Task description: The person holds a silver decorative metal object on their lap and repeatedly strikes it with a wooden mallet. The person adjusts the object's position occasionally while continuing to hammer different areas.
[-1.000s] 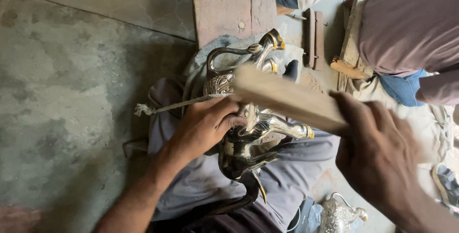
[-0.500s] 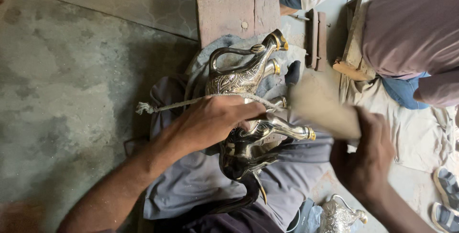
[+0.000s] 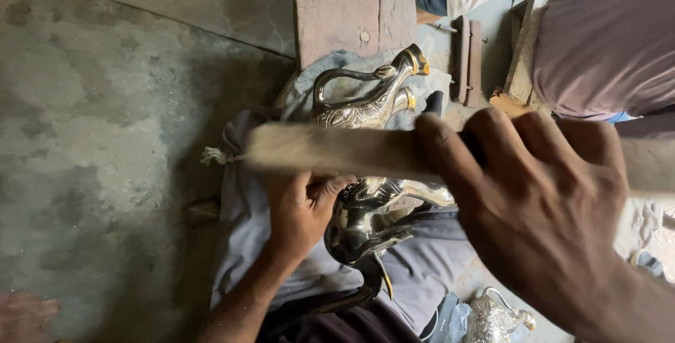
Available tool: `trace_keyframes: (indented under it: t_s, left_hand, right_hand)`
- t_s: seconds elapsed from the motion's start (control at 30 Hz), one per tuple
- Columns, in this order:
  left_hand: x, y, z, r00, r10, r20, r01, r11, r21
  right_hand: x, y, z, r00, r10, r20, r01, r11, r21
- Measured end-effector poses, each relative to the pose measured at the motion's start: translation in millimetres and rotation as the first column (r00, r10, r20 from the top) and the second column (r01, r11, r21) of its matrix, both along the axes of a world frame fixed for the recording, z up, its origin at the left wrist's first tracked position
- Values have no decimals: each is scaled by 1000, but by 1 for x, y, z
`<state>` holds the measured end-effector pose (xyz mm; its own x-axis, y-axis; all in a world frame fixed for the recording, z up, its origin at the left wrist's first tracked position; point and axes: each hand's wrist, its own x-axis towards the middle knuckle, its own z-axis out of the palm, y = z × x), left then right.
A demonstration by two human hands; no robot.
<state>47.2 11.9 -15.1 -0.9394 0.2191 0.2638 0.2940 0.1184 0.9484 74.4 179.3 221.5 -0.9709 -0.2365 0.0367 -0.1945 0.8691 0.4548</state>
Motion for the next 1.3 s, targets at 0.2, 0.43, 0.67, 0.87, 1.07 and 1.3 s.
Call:
trace_keyframes:
  t_s: [0.2, 0.43, 0.67, 0.87, 1.07, 1.3]
  left_hand:
    - [20, 6, -22, 975, 185, 123, -178, 982, -69]
    - [15, 7, -36, 966, 154, 205, -170, 983, 63]
    - [25, 18, -39, 983, 163, 86, -184, 896, 404]
    - [5, 2, -29, 974, 156, -166, -148, 987, 59]
    - [-32, -13, 0, 956, -253, -148, 259, 966, 25]
    - [-55, -13, 26, 827, -502, -252, 502, 862, -70]
  right_hand:
    - [1, -13, 14, 995, 88, 48, -89, 996, 19]
    - [-9, -25, 22, 976, 177, -126, -168, 983, 78]
    - [-16, -30, 3, 994, -16, 105, 56, 917, -395]
    - [-11, -19, -2, 986, 158, -58, -162, 984, -68]
    - [-3, 10, -5, 989, -150, -10, 142, 953, -266]
    - [55, 30, -31, 935, -329, -130, 272, 904, -328]
